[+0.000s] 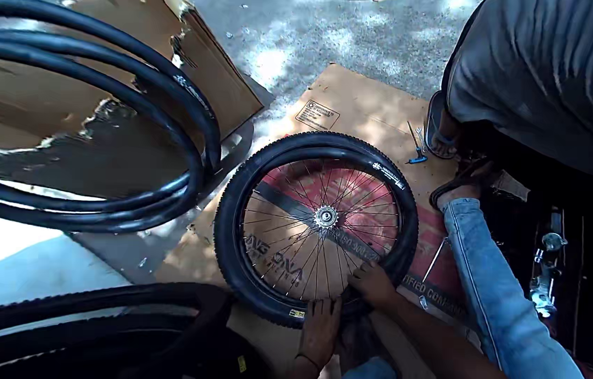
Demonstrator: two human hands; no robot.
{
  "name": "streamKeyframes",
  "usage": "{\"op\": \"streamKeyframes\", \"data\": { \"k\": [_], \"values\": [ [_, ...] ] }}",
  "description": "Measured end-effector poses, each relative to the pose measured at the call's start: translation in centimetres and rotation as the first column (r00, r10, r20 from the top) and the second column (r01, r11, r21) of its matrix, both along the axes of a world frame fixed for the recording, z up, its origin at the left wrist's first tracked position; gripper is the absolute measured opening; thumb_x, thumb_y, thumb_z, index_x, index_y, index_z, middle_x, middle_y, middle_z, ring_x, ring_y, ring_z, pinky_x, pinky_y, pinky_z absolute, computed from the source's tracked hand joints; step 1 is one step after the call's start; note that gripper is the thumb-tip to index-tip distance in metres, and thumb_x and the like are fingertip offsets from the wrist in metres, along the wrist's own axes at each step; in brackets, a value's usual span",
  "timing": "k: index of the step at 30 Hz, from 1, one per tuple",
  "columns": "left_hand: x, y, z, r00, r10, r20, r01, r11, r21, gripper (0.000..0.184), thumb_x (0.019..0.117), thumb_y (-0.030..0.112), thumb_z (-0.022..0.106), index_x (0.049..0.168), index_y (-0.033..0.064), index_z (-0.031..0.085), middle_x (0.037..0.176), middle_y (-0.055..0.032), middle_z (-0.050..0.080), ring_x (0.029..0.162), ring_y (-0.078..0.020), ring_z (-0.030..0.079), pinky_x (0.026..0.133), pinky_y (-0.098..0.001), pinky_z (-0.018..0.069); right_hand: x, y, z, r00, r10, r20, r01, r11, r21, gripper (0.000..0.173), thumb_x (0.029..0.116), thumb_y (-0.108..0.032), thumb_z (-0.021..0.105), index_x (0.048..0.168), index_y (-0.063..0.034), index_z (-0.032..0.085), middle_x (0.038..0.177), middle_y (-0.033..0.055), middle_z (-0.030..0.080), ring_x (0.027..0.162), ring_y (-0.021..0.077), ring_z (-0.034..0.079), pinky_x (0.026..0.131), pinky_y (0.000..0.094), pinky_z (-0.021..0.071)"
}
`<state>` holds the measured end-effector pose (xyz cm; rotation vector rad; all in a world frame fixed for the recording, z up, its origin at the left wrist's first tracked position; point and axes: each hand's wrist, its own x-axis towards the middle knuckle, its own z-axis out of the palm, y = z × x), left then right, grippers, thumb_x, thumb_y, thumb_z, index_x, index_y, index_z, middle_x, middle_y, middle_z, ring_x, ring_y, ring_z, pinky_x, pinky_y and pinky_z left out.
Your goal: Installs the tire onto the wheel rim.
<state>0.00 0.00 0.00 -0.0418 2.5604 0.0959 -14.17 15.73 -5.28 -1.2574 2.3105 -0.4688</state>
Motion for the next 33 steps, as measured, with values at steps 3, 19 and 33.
{"op": "streamKeyframes", "data": {
  "k": [3, 19, 33],
  "values": [
    [-0.8, 1.1, -0.8, 0.997, 0.017, 0.081, -0.014, 0.999, -0.047, 0.068, 0.0831, 0.016, 0.075, 0.146, 0.0058, 0.051, 0.129, -0.0201, 0.063, 0.119, -0.0390, 0.061, 0.107, -0.0537, 0.0449, 0.4, 0.6, -1.4, 0.997, 0.077, 0.011, -0.076, 0.996, -0.040, 0.025, 0.1033, -0.010, 0.049, 0.116, -0.0103, 0.071, 0.114, 0.0105, 0.072, 0.109, 0.0309, 0.068, 0.096, 0.0489, 0.0534],
    [-1.1, -2.2, 0.9, 0.966, 0.066, 0.248, -0.050, 0.996, -0.069, 0.046, 0.0870, 0.007, 0.062, 0.132, 0.0139, 0.064, 0.130, -0.0117, 0.065, 0.127, -0.0322, 0.057, 0.119, -0.0552, 0.0279, 4.7, -1.7, 4.1, 0.939, 0.174, 0.295, -0.258, 0.926, 0.276, 0.040, 0.0961, -0.023, 0.064, 0.128, -0.0002, 0.056, 0.117, 0.0242, 0.067, 0.113, 0.0433, 0.064, 0.100, 0.0622, 0.0477],
    [4.3, -4.5, -2.5, 0.898, 0.152, -0.413, -0.144, 0.988, 0.050, 0.062, 0.0810, -0.012, 0.061, 0.131, 0.0240, 0.070, 0.144, -0.0203, 0.058, 0.140, -0.0424, 0.049, 0.120, -0.0637, 0.0292, -1.6, 5.4, 2.0, 0.980, 0.201, -0.003, -0.201, 0.978, 0.050, 0.041, 0.1068, -0.023, 0.046, 0.146, -0.0307, 0.056, 0.149, 0.0066, 0.056, 0.149, 0.0269, 0.041, 0.128, 0.0497, 0.0228]
  ]
}}
